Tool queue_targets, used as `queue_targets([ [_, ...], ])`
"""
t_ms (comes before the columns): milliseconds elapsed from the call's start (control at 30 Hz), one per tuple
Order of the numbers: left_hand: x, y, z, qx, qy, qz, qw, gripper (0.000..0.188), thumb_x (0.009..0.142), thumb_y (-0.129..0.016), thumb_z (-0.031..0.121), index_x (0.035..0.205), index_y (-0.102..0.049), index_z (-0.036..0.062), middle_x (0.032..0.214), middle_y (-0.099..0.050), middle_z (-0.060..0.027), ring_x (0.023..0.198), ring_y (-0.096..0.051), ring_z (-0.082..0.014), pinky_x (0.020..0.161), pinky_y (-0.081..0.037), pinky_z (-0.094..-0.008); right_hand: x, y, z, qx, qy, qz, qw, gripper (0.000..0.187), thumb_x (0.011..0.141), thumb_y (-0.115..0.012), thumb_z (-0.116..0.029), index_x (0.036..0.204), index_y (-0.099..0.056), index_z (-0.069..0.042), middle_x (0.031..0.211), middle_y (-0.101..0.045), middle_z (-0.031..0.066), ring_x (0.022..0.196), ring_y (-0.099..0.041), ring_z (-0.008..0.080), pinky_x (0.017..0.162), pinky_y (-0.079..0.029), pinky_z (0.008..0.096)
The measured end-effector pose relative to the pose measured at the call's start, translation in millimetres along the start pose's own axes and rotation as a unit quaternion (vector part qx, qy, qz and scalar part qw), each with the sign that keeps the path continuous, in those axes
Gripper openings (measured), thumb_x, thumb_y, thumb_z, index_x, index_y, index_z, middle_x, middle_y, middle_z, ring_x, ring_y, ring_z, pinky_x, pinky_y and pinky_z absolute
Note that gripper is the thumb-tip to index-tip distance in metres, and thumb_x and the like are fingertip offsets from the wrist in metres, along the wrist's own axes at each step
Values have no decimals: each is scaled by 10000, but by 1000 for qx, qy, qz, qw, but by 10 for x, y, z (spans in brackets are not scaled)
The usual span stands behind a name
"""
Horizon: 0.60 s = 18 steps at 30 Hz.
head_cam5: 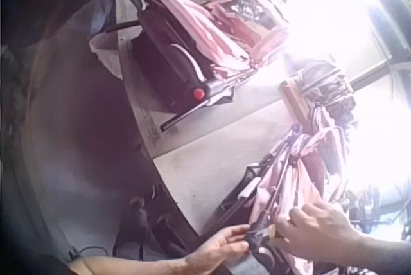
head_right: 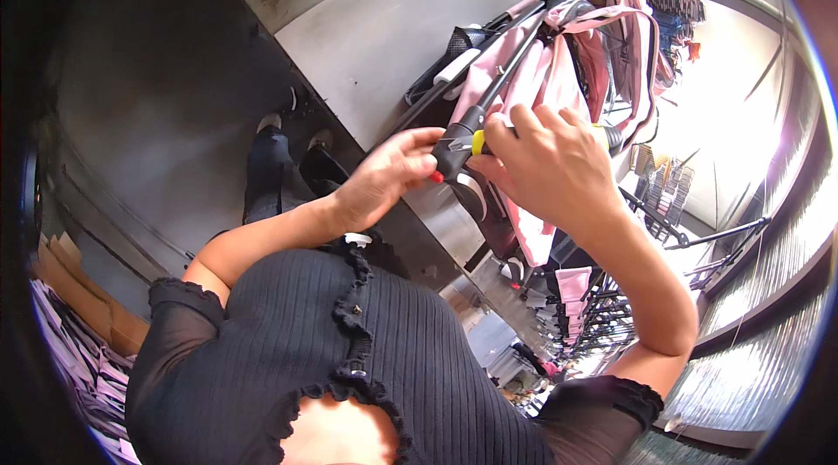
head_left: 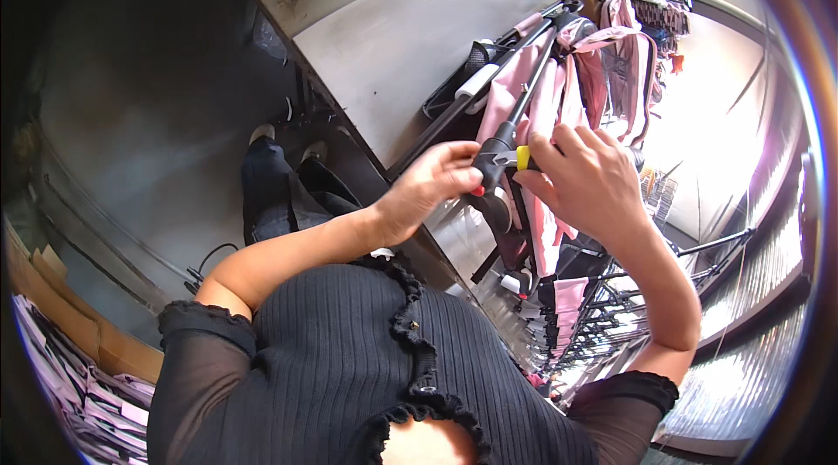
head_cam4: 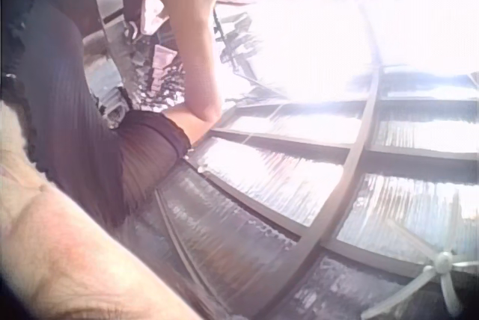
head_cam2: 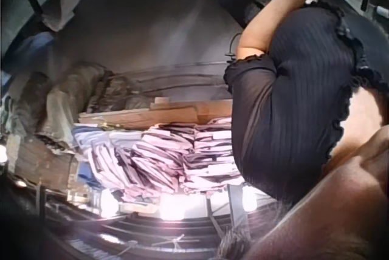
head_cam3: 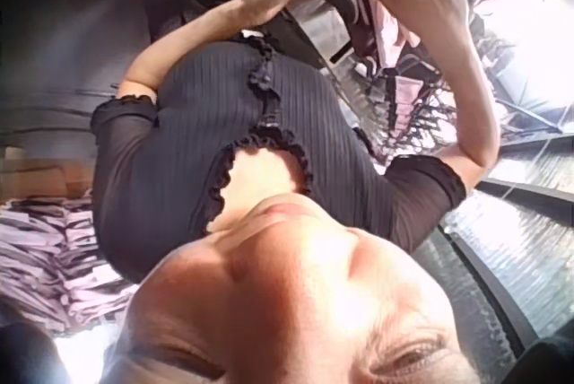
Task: The person assembles pink baby strollers on a metal workbench. They attach the pink fabric seat to the metal frame, insert a plastic cover, and secure the frame using a screwdriver. The person then wraps protective foam around the stroller handles.
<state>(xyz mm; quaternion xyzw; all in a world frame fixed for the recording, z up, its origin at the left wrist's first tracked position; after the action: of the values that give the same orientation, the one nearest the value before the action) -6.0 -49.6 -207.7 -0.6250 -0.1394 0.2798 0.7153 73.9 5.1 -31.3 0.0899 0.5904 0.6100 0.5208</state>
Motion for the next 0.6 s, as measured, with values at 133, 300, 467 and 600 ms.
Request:
queue_targets([
  [133,4,-29,-60,-47,8,-35,998,632,866,-646,287,1338,-342,-3,1118,-541,-28,993,-501,-66,917,-397,-248,222,29,-81,-53,75,-74,993,360,761,-667,-382,942,-583,-82,811,-556,39,752,-581,187,653,-458,313],
  [300,73,-3,-54,-60,29,-1,998,634,819,-696,311,1277,-400,-12,997,-585,-52,913,-539,-102,861,-436,-261,359,74,-153,-103,100,-154,978,360,791,-633,-413,850,-581,-62,764,-589,53,724,-608,188,629,-469,315],
  [467,54,-18,-83,-68,38,-10,997,540,869,-643,261,1285,-396,20,1090,-567,-22,970,-519,-77,887,-413,-254,445,108,-215,-139,107,-228,958,370,816,-605,-418,756,-579,-54,682,-597,53,665,-618,187,598,-471,313],
  [600,63,-20,-102,-95,52,19,994,501,881,-630,242,1275,-404,30,1080,-566,-23,968,-510,-79,882,-403,-262,483,126,-250,-151,99,-253,950,364,820,-602,-412,739,-573,-59,673,-593,49,657,-617,180,590,-468,308],
])
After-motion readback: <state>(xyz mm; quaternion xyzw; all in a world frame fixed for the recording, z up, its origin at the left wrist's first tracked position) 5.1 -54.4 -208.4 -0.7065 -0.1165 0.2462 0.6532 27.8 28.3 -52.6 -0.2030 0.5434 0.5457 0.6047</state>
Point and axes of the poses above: each hand's wrist, its own x-axis towards the middle knuckle, its own y-axis out of the back of the hand, z = x × y, the point moved 4 cm from there along x, towards the middle knuckle
